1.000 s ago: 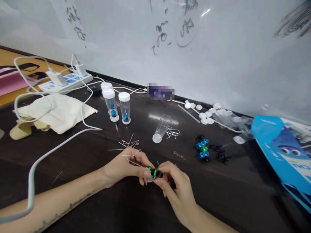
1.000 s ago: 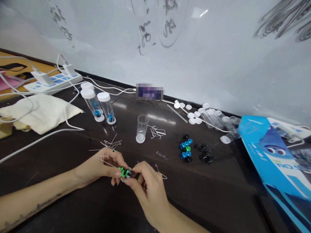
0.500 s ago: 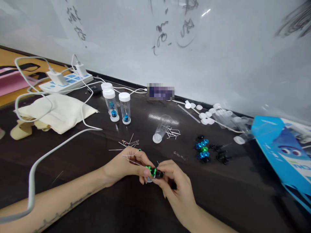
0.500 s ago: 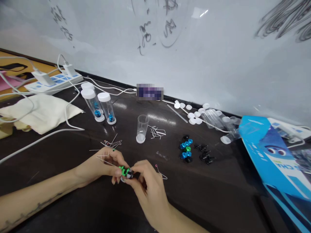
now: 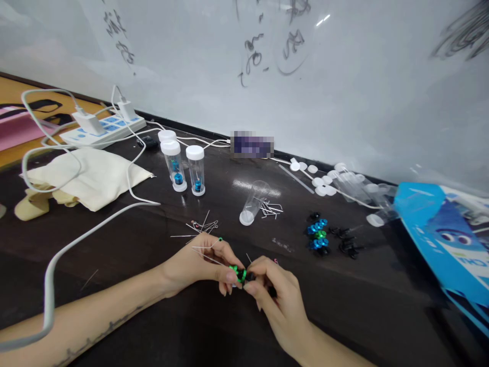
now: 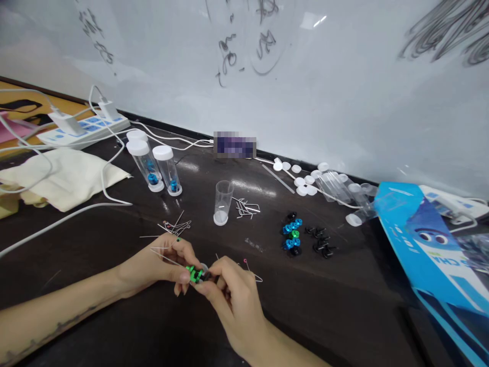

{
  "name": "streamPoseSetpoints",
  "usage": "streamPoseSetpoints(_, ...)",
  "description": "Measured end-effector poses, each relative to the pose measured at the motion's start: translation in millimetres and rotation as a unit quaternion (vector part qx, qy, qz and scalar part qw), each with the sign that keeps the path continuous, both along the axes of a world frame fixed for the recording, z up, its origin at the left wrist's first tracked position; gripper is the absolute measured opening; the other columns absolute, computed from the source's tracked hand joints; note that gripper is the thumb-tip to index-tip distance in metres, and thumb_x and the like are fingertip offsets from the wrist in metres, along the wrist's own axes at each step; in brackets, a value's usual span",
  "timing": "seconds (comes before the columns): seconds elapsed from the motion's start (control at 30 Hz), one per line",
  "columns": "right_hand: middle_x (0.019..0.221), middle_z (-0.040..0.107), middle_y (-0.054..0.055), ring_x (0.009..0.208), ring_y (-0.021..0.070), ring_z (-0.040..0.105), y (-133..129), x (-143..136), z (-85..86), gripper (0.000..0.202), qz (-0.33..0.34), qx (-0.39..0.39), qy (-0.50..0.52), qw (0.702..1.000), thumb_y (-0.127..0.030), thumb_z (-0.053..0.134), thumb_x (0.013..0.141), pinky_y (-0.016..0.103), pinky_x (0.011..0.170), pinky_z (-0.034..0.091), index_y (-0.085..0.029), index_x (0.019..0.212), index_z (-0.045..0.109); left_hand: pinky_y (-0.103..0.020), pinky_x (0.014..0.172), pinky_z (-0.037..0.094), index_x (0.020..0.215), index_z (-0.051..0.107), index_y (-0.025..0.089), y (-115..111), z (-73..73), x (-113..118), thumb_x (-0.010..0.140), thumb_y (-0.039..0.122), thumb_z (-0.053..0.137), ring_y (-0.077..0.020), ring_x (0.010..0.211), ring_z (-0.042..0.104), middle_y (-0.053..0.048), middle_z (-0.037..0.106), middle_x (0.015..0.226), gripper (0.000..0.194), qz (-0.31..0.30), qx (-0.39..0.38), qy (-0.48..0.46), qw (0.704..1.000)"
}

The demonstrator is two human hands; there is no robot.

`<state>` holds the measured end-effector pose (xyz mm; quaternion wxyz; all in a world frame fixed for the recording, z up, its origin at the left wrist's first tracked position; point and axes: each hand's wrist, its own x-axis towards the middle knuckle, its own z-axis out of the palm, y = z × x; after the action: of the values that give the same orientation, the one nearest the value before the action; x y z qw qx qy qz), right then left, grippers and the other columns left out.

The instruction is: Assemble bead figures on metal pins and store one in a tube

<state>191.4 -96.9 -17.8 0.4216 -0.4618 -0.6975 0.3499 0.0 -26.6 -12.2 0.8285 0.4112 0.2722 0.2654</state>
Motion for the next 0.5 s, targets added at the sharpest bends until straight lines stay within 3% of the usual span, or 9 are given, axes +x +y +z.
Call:
streamPoseSetpoints(0.07,0.084,0.06,-0.001,0.052,0.0079,0.047,0.7,-0.2,0.2,0.002,-0.014,0.018,0.001,1.0,-0.023,0.06,0.092,0.023,0.051,0.038,-0.022,0.092,0.059,-0.019,0.05,0.056,0.075,0.075,0.01,0.1,0.3,-0.3,0.065,0.015,0.083,-0.0119,0.05,0.066,-0.007,0.075,0.066,0.014,0.006,0.007,0.009,1.0)
streamPoseSetpoints(0.13,0.09,0.061,0.001,0.053,0.0082,0.047,1.1,-0.1,0.1,0.007,-0.021,0.027,0.004,0.999,-0.023,0.062,0.091,0.023,0.051,0.039,-0.022,0.096,0.058,-0.019,0.051,0.056,0.076,0.075,0.009,0.1,0.4,-0.7,0.065,0.015,0.083,-0.0114,0.05,0.066,-0.007,0.076,0.067,0.015,0.008,0.014,0.014,1.0)
streamPoseSetpoints(0.27,0.072,0.056,-0.002,0.051,0.0092,0.047,0.3,0.7,0.1,0.013,0.005,-0.01,-0.003,1.0,-0.028,0.058,0.094,0.023,0.05,0.038,-0.021,0.083,0.057,-0.02,0.05,0.056,0.075,0.075,0.01,-0.1,0.3,-0.6,0.065,0.015,0.083,-0.0125,0.05,0.067,-0.006,0.075,0.066,0.013,-0.002,0.003,0.008,1.0)
streamPoseSetpoints(0.43,0.09,0.06,0.001,0.052,0.0078,0.047,1.1,-0.8,-2.2,0.007,-0.015,0.026,0.007,1.0,-0.024,0.062,0.091,0.023,0.05,0.039,-0.022,0.097,0.059,-0.019,0.051,0.055,0.076,0.075,0.009,1.6,0.0,-0.2,0.066,0.014,0.083,-0.0111,0.05,0.066,-0.007,0.076,0.067,0.014,0.005,0.015,0.01,1.0)
streamPoseSetpoints(0.5,0.086,0.059,0.0,0.052,0.0079,0.046,1.6,-0.5,-1.7,0.006,-0.009,0.019,0.013,1.0,-0.026,0.062,0.091,0.023,0.05,0.038,-0.022,0.095,0.058,-0.019,0.051,0.056,0.076,0.075,0.009,1.4,0.0,-0.1,0.066,0.014,0.083,-0.0114,0.05,0.066,-0.007,0.076,0.067,0.013,0.004,0.012,0.008,1.0)
